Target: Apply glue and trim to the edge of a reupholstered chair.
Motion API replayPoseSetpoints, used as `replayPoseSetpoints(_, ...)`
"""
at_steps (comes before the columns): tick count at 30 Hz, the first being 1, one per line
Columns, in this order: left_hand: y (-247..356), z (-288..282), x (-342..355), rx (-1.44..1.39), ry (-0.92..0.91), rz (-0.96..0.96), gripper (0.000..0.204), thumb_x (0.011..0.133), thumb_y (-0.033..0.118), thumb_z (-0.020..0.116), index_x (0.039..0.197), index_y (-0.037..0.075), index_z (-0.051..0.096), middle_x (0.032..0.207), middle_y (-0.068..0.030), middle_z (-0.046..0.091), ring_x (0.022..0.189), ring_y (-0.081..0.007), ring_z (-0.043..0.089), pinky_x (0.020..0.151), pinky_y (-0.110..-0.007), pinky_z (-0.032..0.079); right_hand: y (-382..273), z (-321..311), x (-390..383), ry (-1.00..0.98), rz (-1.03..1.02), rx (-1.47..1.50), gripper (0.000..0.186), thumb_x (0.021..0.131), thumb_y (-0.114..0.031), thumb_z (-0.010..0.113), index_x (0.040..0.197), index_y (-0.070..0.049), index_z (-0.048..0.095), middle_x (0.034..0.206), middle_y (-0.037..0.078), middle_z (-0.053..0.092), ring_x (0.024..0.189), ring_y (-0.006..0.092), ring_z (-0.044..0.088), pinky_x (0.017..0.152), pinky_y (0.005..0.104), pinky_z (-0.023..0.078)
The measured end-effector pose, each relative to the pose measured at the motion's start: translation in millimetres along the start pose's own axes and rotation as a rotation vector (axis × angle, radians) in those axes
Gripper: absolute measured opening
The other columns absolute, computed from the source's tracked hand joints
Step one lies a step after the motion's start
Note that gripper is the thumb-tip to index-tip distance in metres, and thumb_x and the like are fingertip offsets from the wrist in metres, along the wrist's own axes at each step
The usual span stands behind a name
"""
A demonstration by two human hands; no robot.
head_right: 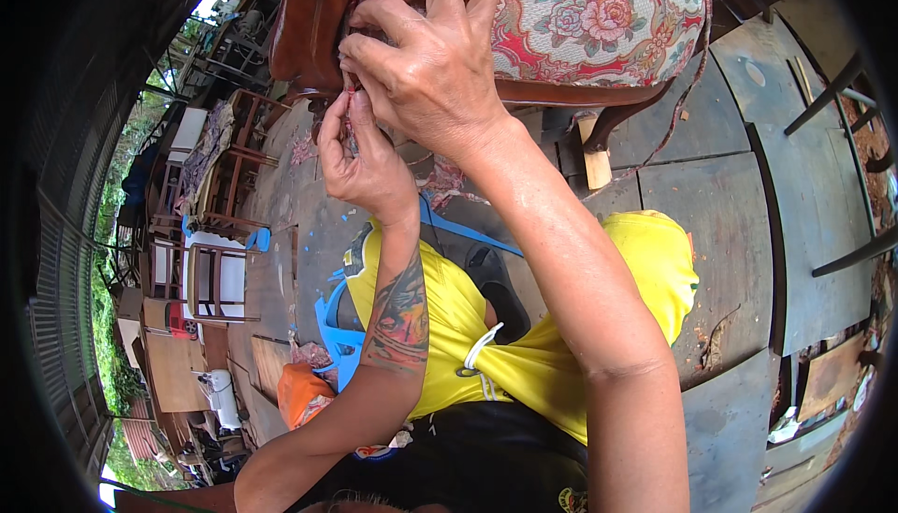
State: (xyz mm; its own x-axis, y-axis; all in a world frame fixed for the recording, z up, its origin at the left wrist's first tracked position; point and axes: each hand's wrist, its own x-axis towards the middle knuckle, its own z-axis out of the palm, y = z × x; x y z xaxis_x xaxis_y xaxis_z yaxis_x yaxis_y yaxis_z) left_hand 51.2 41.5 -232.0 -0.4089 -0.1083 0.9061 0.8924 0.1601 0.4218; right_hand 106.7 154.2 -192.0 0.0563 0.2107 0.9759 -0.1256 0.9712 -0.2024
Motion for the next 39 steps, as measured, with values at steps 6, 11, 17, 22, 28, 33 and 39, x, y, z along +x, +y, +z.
replayPoseSetpoints(6, 5.4, -1.4, 0.5, -0.045, -0.020, -0.123, 0.016, 0.095, 0.004, 0.076, 0.108, -0.006, 0.075, 0.103, -0.0146, 0.078, 0.090, -0.0192, 0.073, 0.081, -0.032, 0.058, -0.7, -1.1, -1.2, -0.011, -0.010, -0.022, 0.023, 0.072, -0.023, 0.086, 0.094, -0.025, 0.080, 0.108, -0.007, 0.071, 0.106, 0.0250, 0.059, 0.092, 0.0454, 0.037)
replayPoseSetpoints(11, 6.5, -2.4, 4.0, -0.058, -0.047, -0.135, 0.017, 0.097, 0.006, 0.075, 0.107, -0.007, 0.075, 0.101, -0.0132, 0.078, 0.088, -0.0166, 0.071, 0.081, -0.030, 0.057, -1.0, -0.9, -1.1, -0.021, -0.015, -0.040, 0.021, 0.073, -0.023, 0.085, 0.093, -0.026, 0.080, 0.109, -0.008, 0.071, 0.107, 0.0254, 0.058, 0.091, 0.0458, 0.037)
replayPoseSetpoints(17, 5.9, -7.6, 9.6, -0.047, -0.076, -0.151, 0.016, 0.097, 0.007, 0.076, 0.105, -0.007, 0.075, 0.099, -0.0135, 0.077, 0.086, -0.0163, 0.070, 0.080, -0.029, 0.056, 0.3, 2.1, -3.4, -0.010, -0.021, -0.059, 0.019, 0.074, -0.025, 0.085, 0.092, -0.026, 0.079, 0.109, -0.007, 0.070, 0.107, 0.0258, 0.058, 0.091, 0.0470, 0.037)
replayPoseSetpoints(22, 7.5, -10.5, 11.5, -0.017, -0.100, -0.108, 0.016, 0.097, 0.006, 0.076, 0.105, -0.008, 0.075, 0.098, -0.0132, 0.077, 0.086, -0.0165, 0.070, 0.080, -0.029, 0.056, 3.3, 10.5, -3.8, 0.062, -0.036, -0.045, 0.013, 0.069, -0.026, 0.081, 0.081, -0.023, 0.076, 0.102, -0.007, 0.068, 0.106, 0.0250, 0.059, 0.093, 0.0513, 0.037)
replayPoseSetpoints(28, 0.9, -11.3, 7.4, -0.184, -0.097, -0.213, 0.017, 0.101, 0.008, 0.071, 0.108, -0.008, 0.073, 0.100, -0.0117, 0.076, 0.090, -0.0157, 0.069, 0.083, -0.029, 0.055, -5.6, -6.0, 5.2, 0.062, -0.004, -0.013, 0.014, 0.069, -0.026, 0.080, 0.082, -0.023, 0.076, 0.102, -0.008, 0.069, 0.106, 0.0247, 0.059, 0.094, 0.0510, 0.037)
replayPoseSetpoints(33, -3.6, -11.8, 4.1, -0.348, -0.057, -0.362, 0.021, 0.104, 0.014, 0.067, 0.107, -0.007, 0.070, 0.099, -0.0096, 0.074, 0.087, -0.0105, 0.066, 0.077, -0.024, 0.053, 3.4, -3.5, 27.0, 0.196, -0.324, -0.235, 0.016, 0.078, -0.018, 0.081, 0.094, -0.016, 0.077, 0.110, 0.003, 0.068, 0.104, 0.0299, 0.057, 0.090, 0.0505, 0.037)
replayPoseSetpoints(39, -2.3, -10.5, 4.0, -0.329, -0.100, -0.399, 0.018, 0.104, 0.012, 0.067, 0.112, -0.005, 0.062, 0.098, -0.0099, 0.071, 0.084, -0.0119, 0.065, 0.073, -0.024, 0.053, -7.9, -6.7, 3.9, -0.057, 0.044, 0.018, 0.014, 0.079, -0.019, 0.081, 0.093, -0.015, 0.078, 0.107, 0.003, 0.069, 0.105, 0.0295, 0.056, 0.090, 0.0496, 0.036)
